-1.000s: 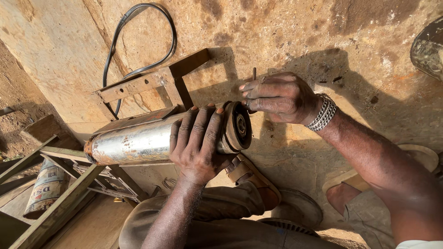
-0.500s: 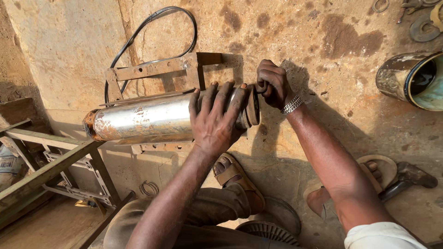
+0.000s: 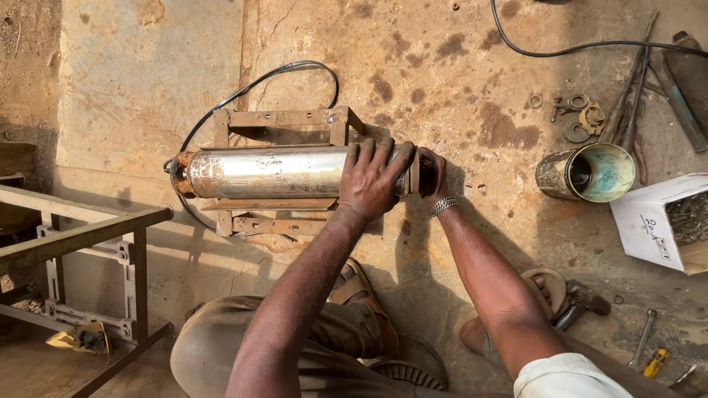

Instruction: The person assembles a cylindrical metal mechanism by hand, inserting a small metal pin into the end of the cylinder and tapping it with a hammer. They then apply grease to a circular metal part and attach it to the cylinder, securing it with a pin and pliers.

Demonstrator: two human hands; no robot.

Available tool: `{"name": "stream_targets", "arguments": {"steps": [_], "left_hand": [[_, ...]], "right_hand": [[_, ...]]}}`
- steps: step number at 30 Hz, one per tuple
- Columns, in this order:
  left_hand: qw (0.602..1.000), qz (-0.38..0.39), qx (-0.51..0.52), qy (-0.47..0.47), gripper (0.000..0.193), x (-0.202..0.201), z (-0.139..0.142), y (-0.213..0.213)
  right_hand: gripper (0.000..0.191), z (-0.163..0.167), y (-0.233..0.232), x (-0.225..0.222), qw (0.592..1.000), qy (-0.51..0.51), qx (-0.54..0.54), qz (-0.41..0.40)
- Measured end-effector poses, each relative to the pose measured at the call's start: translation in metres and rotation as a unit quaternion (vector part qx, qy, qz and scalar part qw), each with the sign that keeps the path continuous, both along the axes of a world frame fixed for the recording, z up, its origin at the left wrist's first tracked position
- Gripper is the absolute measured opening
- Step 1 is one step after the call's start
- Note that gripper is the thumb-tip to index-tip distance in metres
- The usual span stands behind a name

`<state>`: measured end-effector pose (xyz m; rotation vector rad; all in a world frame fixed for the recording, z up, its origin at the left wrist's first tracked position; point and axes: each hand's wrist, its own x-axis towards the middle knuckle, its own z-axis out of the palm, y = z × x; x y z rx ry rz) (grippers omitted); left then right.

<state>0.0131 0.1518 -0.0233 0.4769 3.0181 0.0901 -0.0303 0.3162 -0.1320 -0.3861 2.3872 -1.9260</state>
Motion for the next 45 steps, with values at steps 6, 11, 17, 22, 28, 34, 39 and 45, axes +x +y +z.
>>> {"name": "stream_targets", "arguments": {"steps": [6, 11, 17, 22, 28, 34, 39, 45], "left_hand": [[0.998, 0.001, 0.013, 0.061, 0.095, 0.004, -0.007, -0.001], [0.997, 0.005, 0.029, 0.07, 0.096, 0.006, -0.013, 0.001], [0.996, 0.003, 0.032, 0.087, 0.096, 0.008, -0.022, 0.0], [0.997, -0.004, 0.064, 0.045, 0.095, 0.003, -0.023, 0.0], [0.999, -0.017, -0.025, -0.023, 0.102, -0.003, -0.002, 0.0], [0.993, 0.02, -0.047, -0.108, 0.11, -0.007, 0.02, 0.005], [0.997, 0.007, -0.067, -0.038, 0.111, -0.008, 0.018, 0.003], [0.994, 0.05, -0.079, -0.065, 0.119, -0.006, 0.014, 0.005]], "right_hand": [[0.02, -0.002, 0.001, 0.011, 1.0, 0.005, -0.023, 0.007], [0.023, -0.006, 0.0, 0.022, 0.999, -0.023, 0.03, -0.03], [0.046, 0.004, -0.003, 0.032, 0.928, -0.349, 0.016, -0.129], [0.047, 0.014, 0.004, 0.031, 0.834, -0.531, 0.007, -0.152], [0.034, 0.014, 0.024, 0.027, 0.954, -0.295, 0.034, -0.037], [0.021, 0.023, 0.027, 0.022, 0.994, -0.053, 0.075, -0.057], [0.013, 0.02, 0.028, 0.022, 0.99, 0.087, 0.027, -0.11], [0.014, -0.005, 0.024, 0.016, 0.995, 0.014, 0.034, -0.095]]}}
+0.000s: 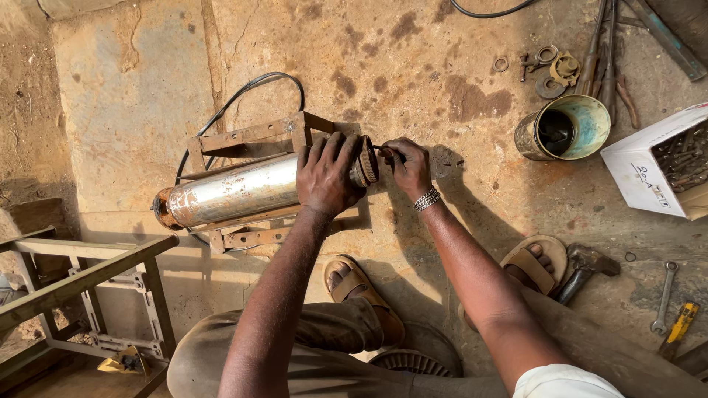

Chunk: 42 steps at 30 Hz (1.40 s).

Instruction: The person assembles a cylindrical metal mechanism by hand, inserting a small metal pin into the end of the cylinder and tapping it with a hammer. They then apply grease to a circular metal part and attach it to the cylinder, securing it with a pin and pliers.

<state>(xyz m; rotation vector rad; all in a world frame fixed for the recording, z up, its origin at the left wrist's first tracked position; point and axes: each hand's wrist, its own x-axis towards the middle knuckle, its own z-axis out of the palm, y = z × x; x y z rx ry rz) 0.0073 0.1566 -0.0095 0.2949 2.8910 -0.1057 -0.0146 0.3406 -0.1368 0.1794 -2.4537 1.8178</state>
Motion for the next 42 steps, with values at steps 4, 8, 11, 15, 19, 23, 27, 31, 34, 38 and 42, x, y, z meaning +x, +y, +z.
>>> {"name": "stream_targets", "arguments": {"steps": [4, 8, 11, 15, 19, 23, 27, 31, 34, 38, 42], "left_hand": [[0.999, -0.001, 0.016, 0.046, 0.116, 0.001, 0.004, 0.002], [0.998, 0.0, 0.031, 0.053, 0.114, 0.002, 0.007, 0.003], [0.998, -0.002, 0.037, 0.053, 0.115, 0.002, 0.008, 0.002], [0.998, 0.002, 0.034, 0.046, 0.114, 0.001, 0.008, 0.003], [0.999, 0.005, 0.026, 0.027, 0.118, 0.001, 0.009, 0.003], [1.0, 0.003, 0.022, 0.014, 0.12, 0.002, 0.008, 0.002], [0.999, -0.001, 0.028, 0.032, 0.119, 0.002, 0.007, 0.002], [0.999, -0.003, 0.018, 0.03, 0.117, 0.003, 0.005, 0.002], [0.998, -0.01, 0.033, 0.051, 0.112, 0.004, 0.004, 0.001], [0.997, -0.015, 0.043, 0.064, 0.11, 0.005, 0.003, -0.001], [0.998, -0.017, 0.027, 0.056, 0.114, 0.004, 0.001, -0.001]], "right_hand": [[0.018, -0.008, -0.005, -0.001, 0.982, 0.181, 0.035, 0.048], [0.014, -0.005, -0.008, 0.0, 0.996, 0.067, -0.047, 0.038], [0.011, 0.005, -0.004, -0.001, 0.999, 0.013, -0.018, 0.043], [0.009, 0.014, 0.007, -0.011, 0.994, 0.084, 0.014, 0.066], [0.027, 0.006, 0.016, -0.027, 0.969, 0.22, 0.058, 0.097], [0.019, -0.009, 0.018, -0.037, 0.981, 0.102, 0.048, 0.161], [0.017, -0.015, 0.02, -0.038, 0.977, 0.113, 0.09, 0.156], [0.023, -0.009, 0.02, -0.034, 0.966, 0.213, 0.078, 0.124], [0.025, -0.005, 0.015, -0.028, 0.975, 0.171, 0.099, 0.104], [0.01, -0.006, 0.018, -0.018, 0.984, 0.112, 0.125, 0.064], [0.023, -0.01, 0.045, -0.015, 0.94, -0.084, 0.298, 0.143]]}}
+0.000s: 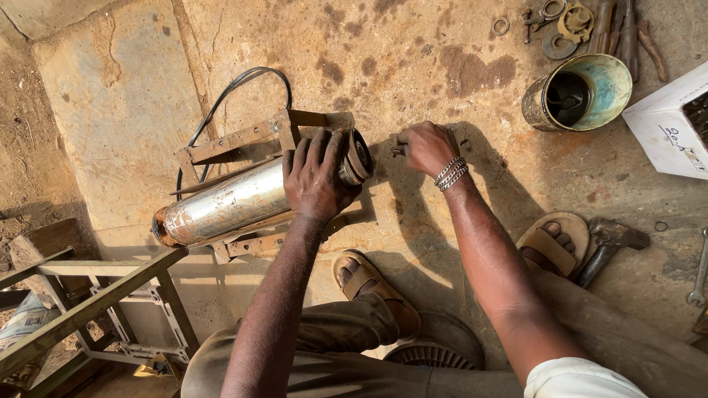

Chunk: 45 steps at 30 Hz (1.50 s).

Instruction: The person assembles a cylindrical metal mechanism by hand, inserting a small metal pin into the end of the cylinder and tapping it with a hammer. They then apply grease to a circular metal part and attach it to the cylinder, securing it with a pin and pliers.

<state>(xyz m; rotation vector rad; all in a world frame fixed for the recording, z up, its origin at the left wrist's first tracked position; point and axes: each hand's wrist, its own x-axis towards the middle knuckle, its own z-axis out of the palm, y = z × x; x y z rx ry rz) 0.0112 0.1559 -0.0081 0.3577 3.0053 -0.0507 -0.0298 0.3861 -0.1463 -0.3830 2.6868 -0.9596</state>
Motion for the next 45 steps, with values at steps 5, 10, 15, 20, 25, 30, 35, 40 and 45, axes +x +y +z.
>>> {"name": "stream_targets", "arguments": {"steps": [5, 10, 15, 20, 25, 30, 35, 40, 45], "left_hand": [[1.0, 0.0, 0.004, 0.004, 0.114, 0.0, 0.002, 0.0], [0.999, -0.01, 0.009, 0.031, 0.112, 0.002, -0.001, -0.001], [0.995, -0.013, 0.02, 0.099, 0.091, 0.013, -0.021, -0.004], [0.964, -0.03, -0.023, 0.263, 0.061, 0.045, -0.061, 0.001], [0.94, 0.002, -0.019, 0.34, 0.057, 0.061, -0.084, 0.008], [0.99, 0.033, -0.021, 0.136, 0.081, 0.054, -0.034, 0.014], [0.967, 0.035, -0.117, -0.222, 0.141, -0.029, 0.037, 0.006], [0.932, 0.031, -0.1, -0.348, 0.136, -0.059, 0.038, 0.006], [0.974, 0.051, -0.066, -0.213, 0.117, -0.005, 0.019, 0.002]], "right_hand": [[0.008, 0.009, 0.01, 0.004, 0.968, 0.052, -0.224, -0.098], [0.006, 0.027, -0.026, 0.009, 0.958, 0.13, -0.254, -0.041], [0.01, 0.016, -0.014, 0.01, 0.98, 0.083, -0.178, 0.029], [0.009, 0.002, -0.001, 0.008, 0.967, 0.062, -0.245, -0.037], [0.03, 0.011, -0.004, 0.015, 0.95, 0.095, -0.296, -0.008], [0.013, 0.021, -0.009, 0.016, 0.948, 0.088, -0.301, -0.055], [0.011, 0.026, -0.01, 0.005, 0.942, 0.115, -0.305, -0.082], [0.012, 0.029, 0.001, -0.005, 0.932, 0.11, -0.336, -0.076], [0.013, 0.026, 0.004, 0.0, 0.944, 0.097, -0.302, -0.087]]}}
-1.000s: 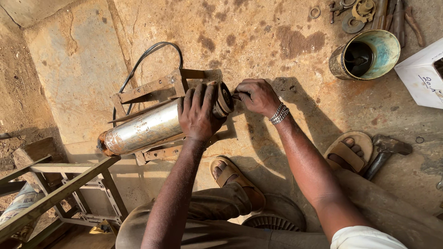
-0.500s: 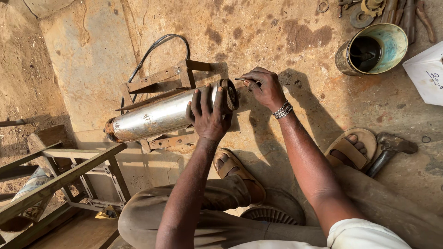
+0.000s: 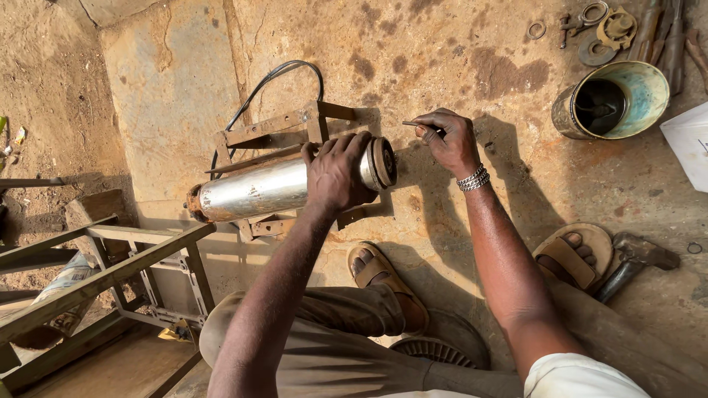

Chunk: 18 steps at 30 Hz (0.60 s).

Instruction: The person assembles a cylindrical metal mechanism by hand, inserting a small metal pin into the end of the cylinder and tapping it with a hammer. They then apply grease to a circular metal part and attach it to the cylinder, securing it with a pin and pliers.

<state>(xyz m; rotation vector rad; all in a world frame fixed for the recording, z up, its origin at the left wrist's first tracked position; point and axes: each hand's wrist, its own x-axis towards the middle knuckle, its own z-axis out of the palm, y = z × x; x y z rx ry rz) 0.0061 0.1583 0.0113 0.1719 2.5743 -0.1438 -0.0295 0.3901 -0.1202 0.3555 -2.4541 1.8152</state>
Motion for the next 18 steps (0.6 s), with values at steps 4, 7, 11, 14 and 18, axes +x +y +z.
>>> {"name": "stream_targets", "arguments": {"steps": [4, 7, 11, 14, 18], "left_hand": [[0.988, -0.039, -0.008, 0.147, 0.102, 0.035, -0.033, -0.006], [0.954, -0.101, -0.056, 0.277, 0.088, 0.046, -0.066, -0.009], [0.92, -0.091, -0.051, 0.379, 0.081, 0.052, -0.078, -0.01], [0.944, -0.063, -0.027, 0.322, 0.092, 0.043, -0.066, -0.011], [0.984, -0.03, -0.019, 0.177, 0.124, 0.014, -0.032, -0.009]], "right_hand": [[0.013, -0.007, -0.007, 0.014, 0.993, -0.077, -0.087, 0.024], [0.011, -0.013, -0.007, 0.021, 0.997, -0.017, -0.078, 0.024], [0.009, -0.016, -0.008, 0.028, 0.996, 0.024, -0.073, 0.035], [0.011, -0.014, -0.017, 0.032, 0.997, 0.041, -0.051, 0.04], [0.013, -0.011, -0.031, 0.034, 0.997, 0.033, -0.063, 0.013]]}}
